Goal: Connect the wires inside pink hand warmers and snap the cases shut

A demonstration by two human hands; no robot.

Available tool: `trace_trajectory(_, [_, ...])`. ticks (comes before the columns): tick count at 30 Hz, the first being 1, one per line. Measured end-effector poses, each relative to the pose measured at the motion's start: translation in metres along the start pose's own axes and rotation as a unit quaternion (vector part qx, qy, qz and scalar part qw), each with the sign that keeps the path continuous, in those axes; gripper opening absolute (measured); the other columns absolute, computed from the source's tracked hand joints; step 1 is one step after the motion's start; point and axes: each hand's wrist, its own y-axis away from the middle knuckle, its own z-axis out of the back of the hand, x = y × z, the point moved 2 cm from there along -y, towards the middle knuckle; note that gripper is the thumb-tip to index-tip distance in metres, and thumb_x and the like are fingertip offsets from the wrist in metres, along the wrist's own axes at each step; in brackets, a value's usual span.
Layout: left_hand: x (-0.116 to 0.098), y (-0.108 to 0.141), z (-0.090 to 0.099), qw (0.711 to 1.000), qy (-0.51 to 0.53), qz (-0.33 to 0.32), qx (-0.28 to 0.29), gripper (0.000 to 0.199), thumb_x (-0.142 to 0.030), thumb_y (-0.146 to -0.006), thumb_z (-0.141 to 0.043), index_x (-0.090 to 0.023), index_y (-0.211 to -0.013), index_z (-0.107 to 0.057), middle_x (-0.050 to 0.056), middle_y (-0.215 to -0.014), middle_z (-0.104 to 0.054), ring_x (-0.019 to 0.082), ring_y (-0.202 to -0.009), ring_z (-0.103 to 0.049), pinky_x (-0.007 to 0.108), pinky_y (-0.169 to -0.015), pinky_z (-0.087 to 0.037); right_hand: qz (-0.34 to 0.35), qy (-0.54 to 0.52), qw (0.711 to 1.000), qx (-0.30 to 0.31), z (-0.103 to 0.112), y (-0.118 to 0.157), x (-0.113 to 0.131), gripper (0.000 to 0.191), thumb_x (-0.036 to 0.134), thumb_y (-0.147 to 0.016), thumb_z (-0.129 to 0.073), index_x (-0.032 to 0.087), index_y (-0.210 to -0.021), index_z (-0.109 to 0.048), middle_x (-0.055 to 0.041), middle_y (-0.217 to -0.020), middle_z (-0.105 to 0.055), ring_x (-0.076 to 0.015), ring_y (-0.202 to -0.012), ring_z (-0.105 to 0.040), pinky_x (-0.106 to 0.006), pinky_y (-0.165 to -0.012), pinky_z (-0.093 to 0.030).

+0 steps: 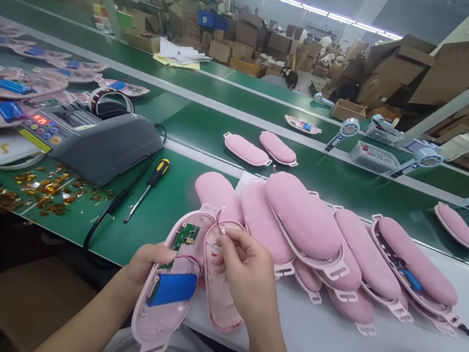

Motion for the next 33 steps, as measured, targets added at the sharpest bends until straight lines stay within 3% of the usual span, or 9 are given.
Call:
trace_trajectory(5, [0.0, 0.0, -0.001, 1.0, -0.013, -0.006, -0.004, 0.027, -0.024, -0.062, -0.071, -0.009, -0.085, -0.066, 0.004, -0.062, -0.066, 0.014, -0.054, -0.057, 0.025, -0.054, -0.041, -0.011, 0.085, 0.99, 0.113, -0.011, 0.003, 0.01, 0.022, 0.038, -0.083, -0.056, 0.018, -0.075, -0.061, 0.0041, -0.053, -0.054, -0.0098, -0.048, -0.051, -0.02, -0.047, -0.041])
trace_trajectory(10, [0.005, 0.003, 0.009, 0.999, -0.024, -0.013, -0.034, 0.021, -0.024, -0.061, -0.074, -0.012, -0.075, -0.065, 0.001, -0.062, -0.062, 0.007, -0.049, -0.048, 0.019, -0.047, -0.034, 0.012, 0.15, 0.976, 0.161, -0.017, -0.004, 0.014, 0.019, 0.024, -0.081, -0.052, 0.018, -0.063, -0.054, 0.0054, -0.055, -0.05, -0.0078, -0.052, -0.046, -0.019, -0.048, -0.036])
trace_trajectory(14, [0.004, 0.003, 0.008, 0.998, -0.035, -0.018, -0.038, 0.026, -0.025, -0.059, -0.077, -0.014, -0.08, -0.065, -0.001, -0.06, -0.06, 0.007, -0.049, -0.048, 0.018, -0.046, -0.034, 0.0, 0.163, 0.967, 0.195, -0.017, -0.009, 0.014, 0.019, 0.02, -0.079, -0.049, 0.018, -0.06, -0.051, 0.0062, -0.054, -0.046, -0.007, -0.051, -0.041, -0.019, -0.046, -0.032])
trace_trajectory(20, [0.002, 0.0, 0.007, 0.998, -0.053, -0.019, -0.016, 0.045, -0.025, -0.057, -0.078, -0.014, -0.099, -0.066, -0.003, -0.057, -0.061, 0.008, -0.046, -0.047, 0.02, -0.05, -0.038, -0.009, 0.173, 0.958, 0.228, -0.014, -0.014, 0.015, 0.017, 0.022, -0.08, -0.048, 0.018, -0.067, -0.058, 0.0043, -0.06, -0.055, -0.0092, -0.056, -0.049, -0.02, -0.051, -0.038])
trace_trajectory(24, [0.006, -0.001, 0.013, 0.997, -0.078, -0.017, 0.002, 0.076, -0.028, -0.06, -0.079, -0.019, -0.13, -0.05, -0.001, -0.072, -0.065, 0.012, -0.058, -0.056, 0.023, -0.06, -0.043, -0.002, 0.212, 0.952, 0.219, -0.013, -0.016, 0.019, 0.015, 0.016, -0.075, -0.047, 0.018, -0.062, -0.054, 0.0039, -0.059, -0.055, -0.0102, -0.057, -0.049, -0.021, -0.051, -0.037])
trace_trajectory(26, [0.006, -0.002, 0.014, 0.991, -0.125, -0.038, -0.004, 0.086, -0.03, -0.064, -0.079, -0.024, -0.14, -0.039, 0.003, -0.095, -0.067, 0.018, -0.081, -0.062, 0.027, -0.074, -0.045, 0.007, 0.231, 0.95, 0.212, -0.013, -0.017, 0.021, 0.015, 0.014, -0.073, -0.047, 0.018, -0.059, -0.051, 0.0046, -0.057, -0.053, -0.0097, -0.055, -0.047, -0.021, -0.05, -0.034])
trace_trajectory(29, [0.006, -0.002, 0.014, 0.978, -0.197, -0.068, -0.014, 0.09, -0.035, -0.067, -0.078, -0.026, -0.144, -0.032, 0.008, -0.132, -0.054, 0.028, -0.118, -0.051, 0.035, -0.097, -0.038, 0.016, 0.245, 0.947, 0.209, -0.015, -0.018, 0.021, 0.016, 0.013, -0.073, -0.046, 0.019, -0.058, -0.048, 0.0055, -0.056, -0.05, -0.0091, -0.054, -0.044, -0.021, -0.048, -0.032])
trace_trajectory(31, [0.008, -0.002, 0.014, 0.979, -0.189, -0.071, -0.018, 0.092, -0.037, -0.068, -0.078, -0.026, -0.145, -0.03, 0.008, -0.14, -0.048, 0.03, -0.125, -0.046, 0.037, -0.104, -0.034, 0.021, 0.25, 0.946, 0.206, -0.017, -0.018, 0.019, 0.016, 0.013, -0.073, -0.045, 0.019, -0.058, -0.047, 0.0057, -0.056, -0.049, -0.0092, -0.054, -0.043, -0.021, -0.049, -0.032])
trace_trajectory(33, [0.009, -0.003, 0.015, 0.986, -0.145, -0.068, -0.036, 0.09, -0.037, -0.069, -0.076, -0.026, -0.145, -0.03, 0.008, -0.136, -0.052, 0.029, -0.12, -0.051, 0.036, -0.102, -0.037, 0.031, 0.257, 0.947, 0.191, -0.02, -0.017, 0.019, 0.017, 0.013, -0.074, -0.046, 0.019, -0.058, -0.046, 0.0051, -0.057, -0.05, -0.01, -0.055, -0.045, -0.022, -0.051, -0.033])
